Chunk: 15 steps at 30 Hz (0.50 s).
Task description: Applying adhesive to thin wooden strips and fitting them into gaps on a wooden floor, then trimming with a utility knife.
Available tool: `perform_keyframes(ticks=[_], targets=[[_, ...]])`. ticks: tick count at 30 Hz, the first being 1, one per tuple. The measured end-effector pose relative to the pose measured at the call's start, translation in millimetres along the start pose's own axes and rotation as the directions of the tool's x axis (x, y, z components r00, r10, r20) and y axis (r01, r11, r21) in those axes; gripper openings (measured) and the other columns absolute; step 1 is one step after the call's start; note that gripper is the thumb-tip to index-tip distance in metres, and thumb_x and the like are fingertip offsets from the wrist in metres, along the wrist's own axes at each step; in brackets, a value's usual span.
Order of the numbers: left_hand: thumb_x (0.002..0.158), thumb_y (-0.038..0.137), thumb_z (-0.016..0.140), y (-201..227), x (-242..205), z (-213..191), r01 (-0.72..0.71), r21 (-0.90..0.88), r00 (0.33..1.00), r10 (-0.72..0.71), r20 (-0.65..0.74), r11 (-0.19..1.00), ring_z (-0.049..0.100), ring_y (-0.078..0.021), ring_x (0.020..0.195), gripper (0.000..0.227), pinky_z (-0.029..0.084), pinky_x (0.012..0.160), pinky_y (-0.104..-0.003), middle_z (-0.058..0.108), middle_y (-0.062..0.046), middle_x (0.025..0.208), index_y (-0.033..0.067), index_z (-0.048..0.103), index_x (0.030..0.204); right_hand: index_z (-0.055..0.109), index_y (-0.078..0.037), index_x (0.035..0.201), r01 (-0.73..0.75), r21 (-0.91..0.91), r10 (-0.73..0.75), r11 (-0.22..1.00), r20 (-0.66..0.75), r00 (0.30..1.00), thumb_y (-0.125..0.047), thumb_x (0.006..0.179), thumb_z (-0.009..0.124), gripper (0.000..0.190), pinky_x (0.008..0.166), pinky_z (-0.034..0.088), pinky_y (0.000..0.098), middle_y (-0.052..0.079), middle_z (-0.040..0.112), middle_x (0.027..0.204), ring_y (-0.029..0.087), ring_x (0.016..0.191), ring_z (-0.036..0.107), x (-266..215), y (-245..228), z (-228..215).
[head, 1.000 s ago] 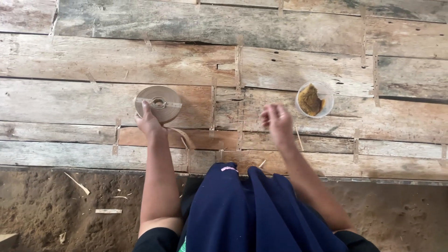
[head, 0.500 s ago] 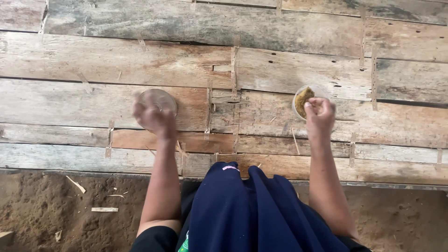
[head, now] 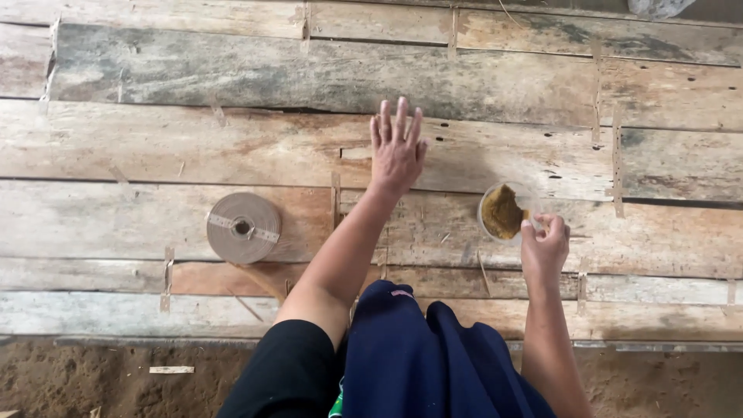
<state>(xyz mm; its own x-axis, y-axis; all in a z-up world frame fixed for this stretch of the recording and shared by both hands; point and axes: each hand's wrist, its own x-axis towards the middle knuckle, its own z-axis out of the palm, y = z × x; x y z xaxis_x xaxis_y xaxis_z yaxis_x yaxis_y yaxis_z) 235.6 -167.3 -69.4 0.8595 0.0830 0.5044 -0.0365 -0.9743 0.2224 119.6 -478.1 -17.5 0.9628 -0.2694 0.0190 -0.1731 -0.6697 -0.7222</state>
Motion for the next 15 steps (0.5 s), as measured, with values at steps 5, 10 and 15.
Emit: perform_keyframes(ticks=[5,10,15], targets=[[0.107,0.049,0.041,3.0,-3.0,7.5,-0.063,-0.023,0.991,0.065,0.113,0.998,0.013,-0.0455,0.158,0.058,0.017,0.124,-0.063,0.020,-0.013,0.171,0.0257,0.039,0.159,0.062,-0.003,0.114,0.075,0.053,-0.071,0.996,-0.067,0.995,-0.013,0.097,0.070,0.021,0.092,0.056,0.0410,0.019,0.061,0.118,0.042,0.115,0.062,20.0,18.8,19.9],[0.107,0.054,0.033,3.3,0.9,17.0,-0.045,-0.034,0.980,0.050,0.191,0.998,0.012,-0.0458,0.157,0.058,0.017,0.123,-0.064,0.019,-0.014,0.171,0.0275,0.040,0.158,0.061,-0.003,0.109,0.103,0.075,-0.093,0.992,-0.131,0.987,-0.001,0.096,0.062,0.013,0.052,0.059,0.0329,0.018,0.066,0.111,0.034,0.096,0.068,32.9,31.8,30.3],[0.108,0.048,0.036,5.8,0.1,6.4,-0.026,-0.055,0.980,0.036,0.196,0.998,0.013,-0.0445,0.157,0.053,0.017,0.124,-0.062,0.026,-0.012,0.169,0.0259,0.045,0.156,0.064,-0.006,0.106,0.140,0.092,-0.134,0.986,-0.068,0.989,-0.004,0.095,0.067,0.011,0.055,0.059,0.0352,0.017,0.070,0.109,0.032,0.094,0.071,19.7,38.3,49.4]])
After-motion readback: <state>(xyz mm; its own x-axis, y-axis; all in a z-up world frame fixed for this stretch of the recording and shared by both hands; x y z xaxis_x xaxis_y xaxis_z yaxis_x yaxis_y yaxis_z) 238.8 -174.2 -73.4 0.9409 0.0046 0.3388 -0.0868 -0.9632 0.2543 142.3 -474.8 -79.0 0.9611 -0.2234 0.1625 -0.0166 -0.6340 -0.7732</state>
